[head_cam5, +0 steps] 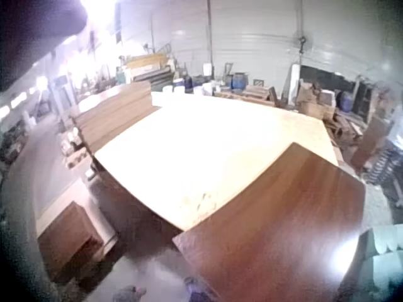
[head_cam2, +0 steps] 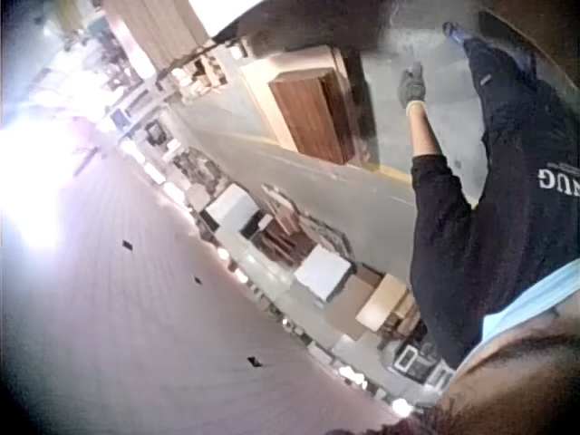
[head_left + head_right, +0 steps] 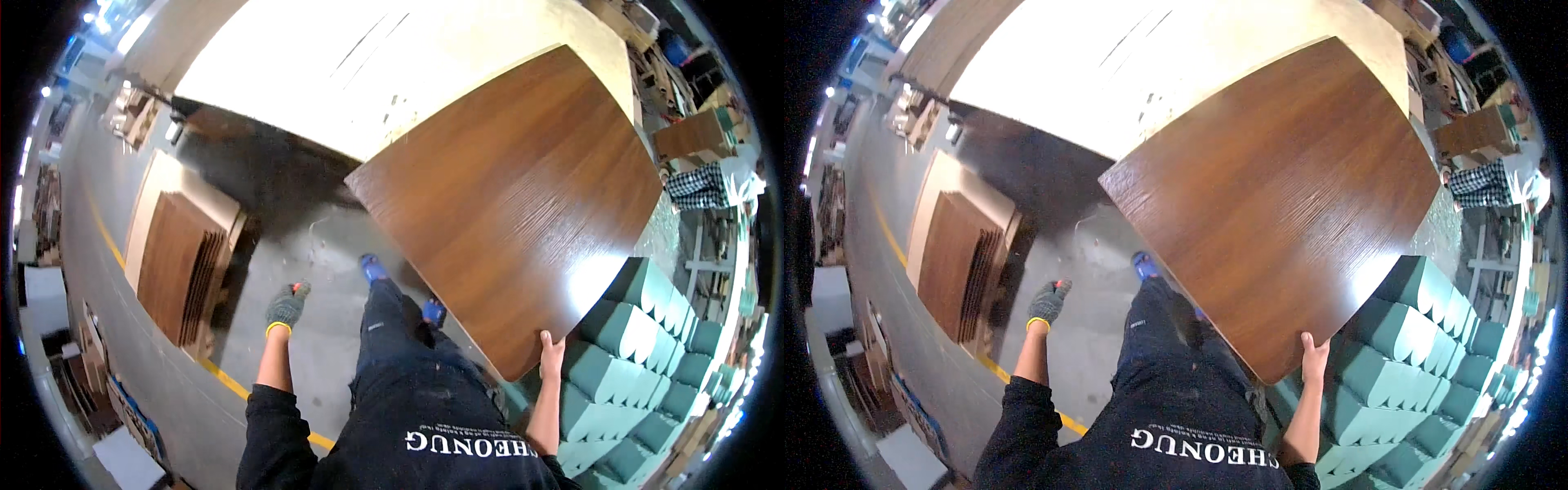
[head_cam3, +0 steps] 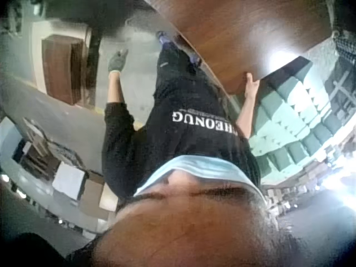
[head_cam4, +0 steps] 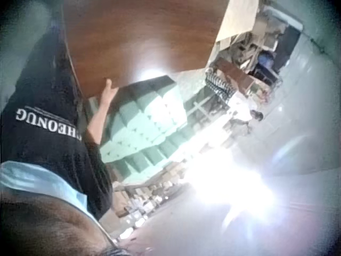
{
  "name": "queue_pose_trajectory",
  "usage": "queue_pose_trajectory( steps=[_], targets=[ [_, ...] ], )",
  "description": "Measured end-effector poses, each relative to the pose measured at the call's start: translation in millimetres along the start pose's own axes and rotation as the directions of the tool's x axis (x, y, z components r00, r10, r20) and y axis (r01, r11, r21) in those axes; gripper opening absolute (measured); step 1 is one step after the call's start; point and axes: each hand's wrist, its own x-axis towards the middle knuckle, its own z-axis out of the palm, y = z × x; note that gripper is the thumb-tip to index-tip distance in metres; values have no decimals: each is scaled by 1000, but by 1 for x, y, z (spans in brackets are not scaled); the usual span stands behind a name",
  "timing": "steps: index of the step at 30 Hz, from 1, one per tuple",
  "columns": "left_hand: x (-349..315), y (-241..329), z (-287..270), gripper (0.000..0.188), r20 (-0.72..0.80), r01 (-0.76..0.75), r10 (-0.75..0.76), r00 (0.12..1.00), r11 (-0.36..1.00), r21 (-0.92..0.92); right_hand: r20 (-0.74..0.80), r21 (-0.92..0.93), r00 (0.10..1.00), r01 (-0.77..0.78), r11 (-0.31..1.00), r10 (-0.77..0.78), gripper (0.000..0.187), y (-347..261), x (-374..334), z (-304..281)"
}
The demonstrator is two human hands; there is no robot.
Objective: The person trims the excess material from the edges of a wood-grain panel using a craft knife and then carries the panel to a stack of similar panels and places it on top.
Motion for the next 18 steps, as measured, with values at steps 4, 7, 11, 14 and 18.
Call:
queue_pose_trajectory(
  steps=[4,7,11,14,18],
  targets=[
    [-30,-20,57,33,30,-3,16,999,919,-394,7,33,999,39,999,-39,58,1,9,4],
    [-44,-16,84,31,-44,-15,-61,997,409,-912,1,14,1000,-9,1000,9,57,16,16,-3],
    [-61,38,60,33,-275,-374,254,927,674,-637,42,71,999,-17,997,14,52,22,18,-4],
    [-105,116,6,47,-335,-829,845,417,504,241,47,83,995,-88,993,84,55,21,18,-5],
    [-122,182,-10,57,89,-879,915,392,402,-258,90,93,994,-72,993,63,52,25,19,-8]
  ],
)
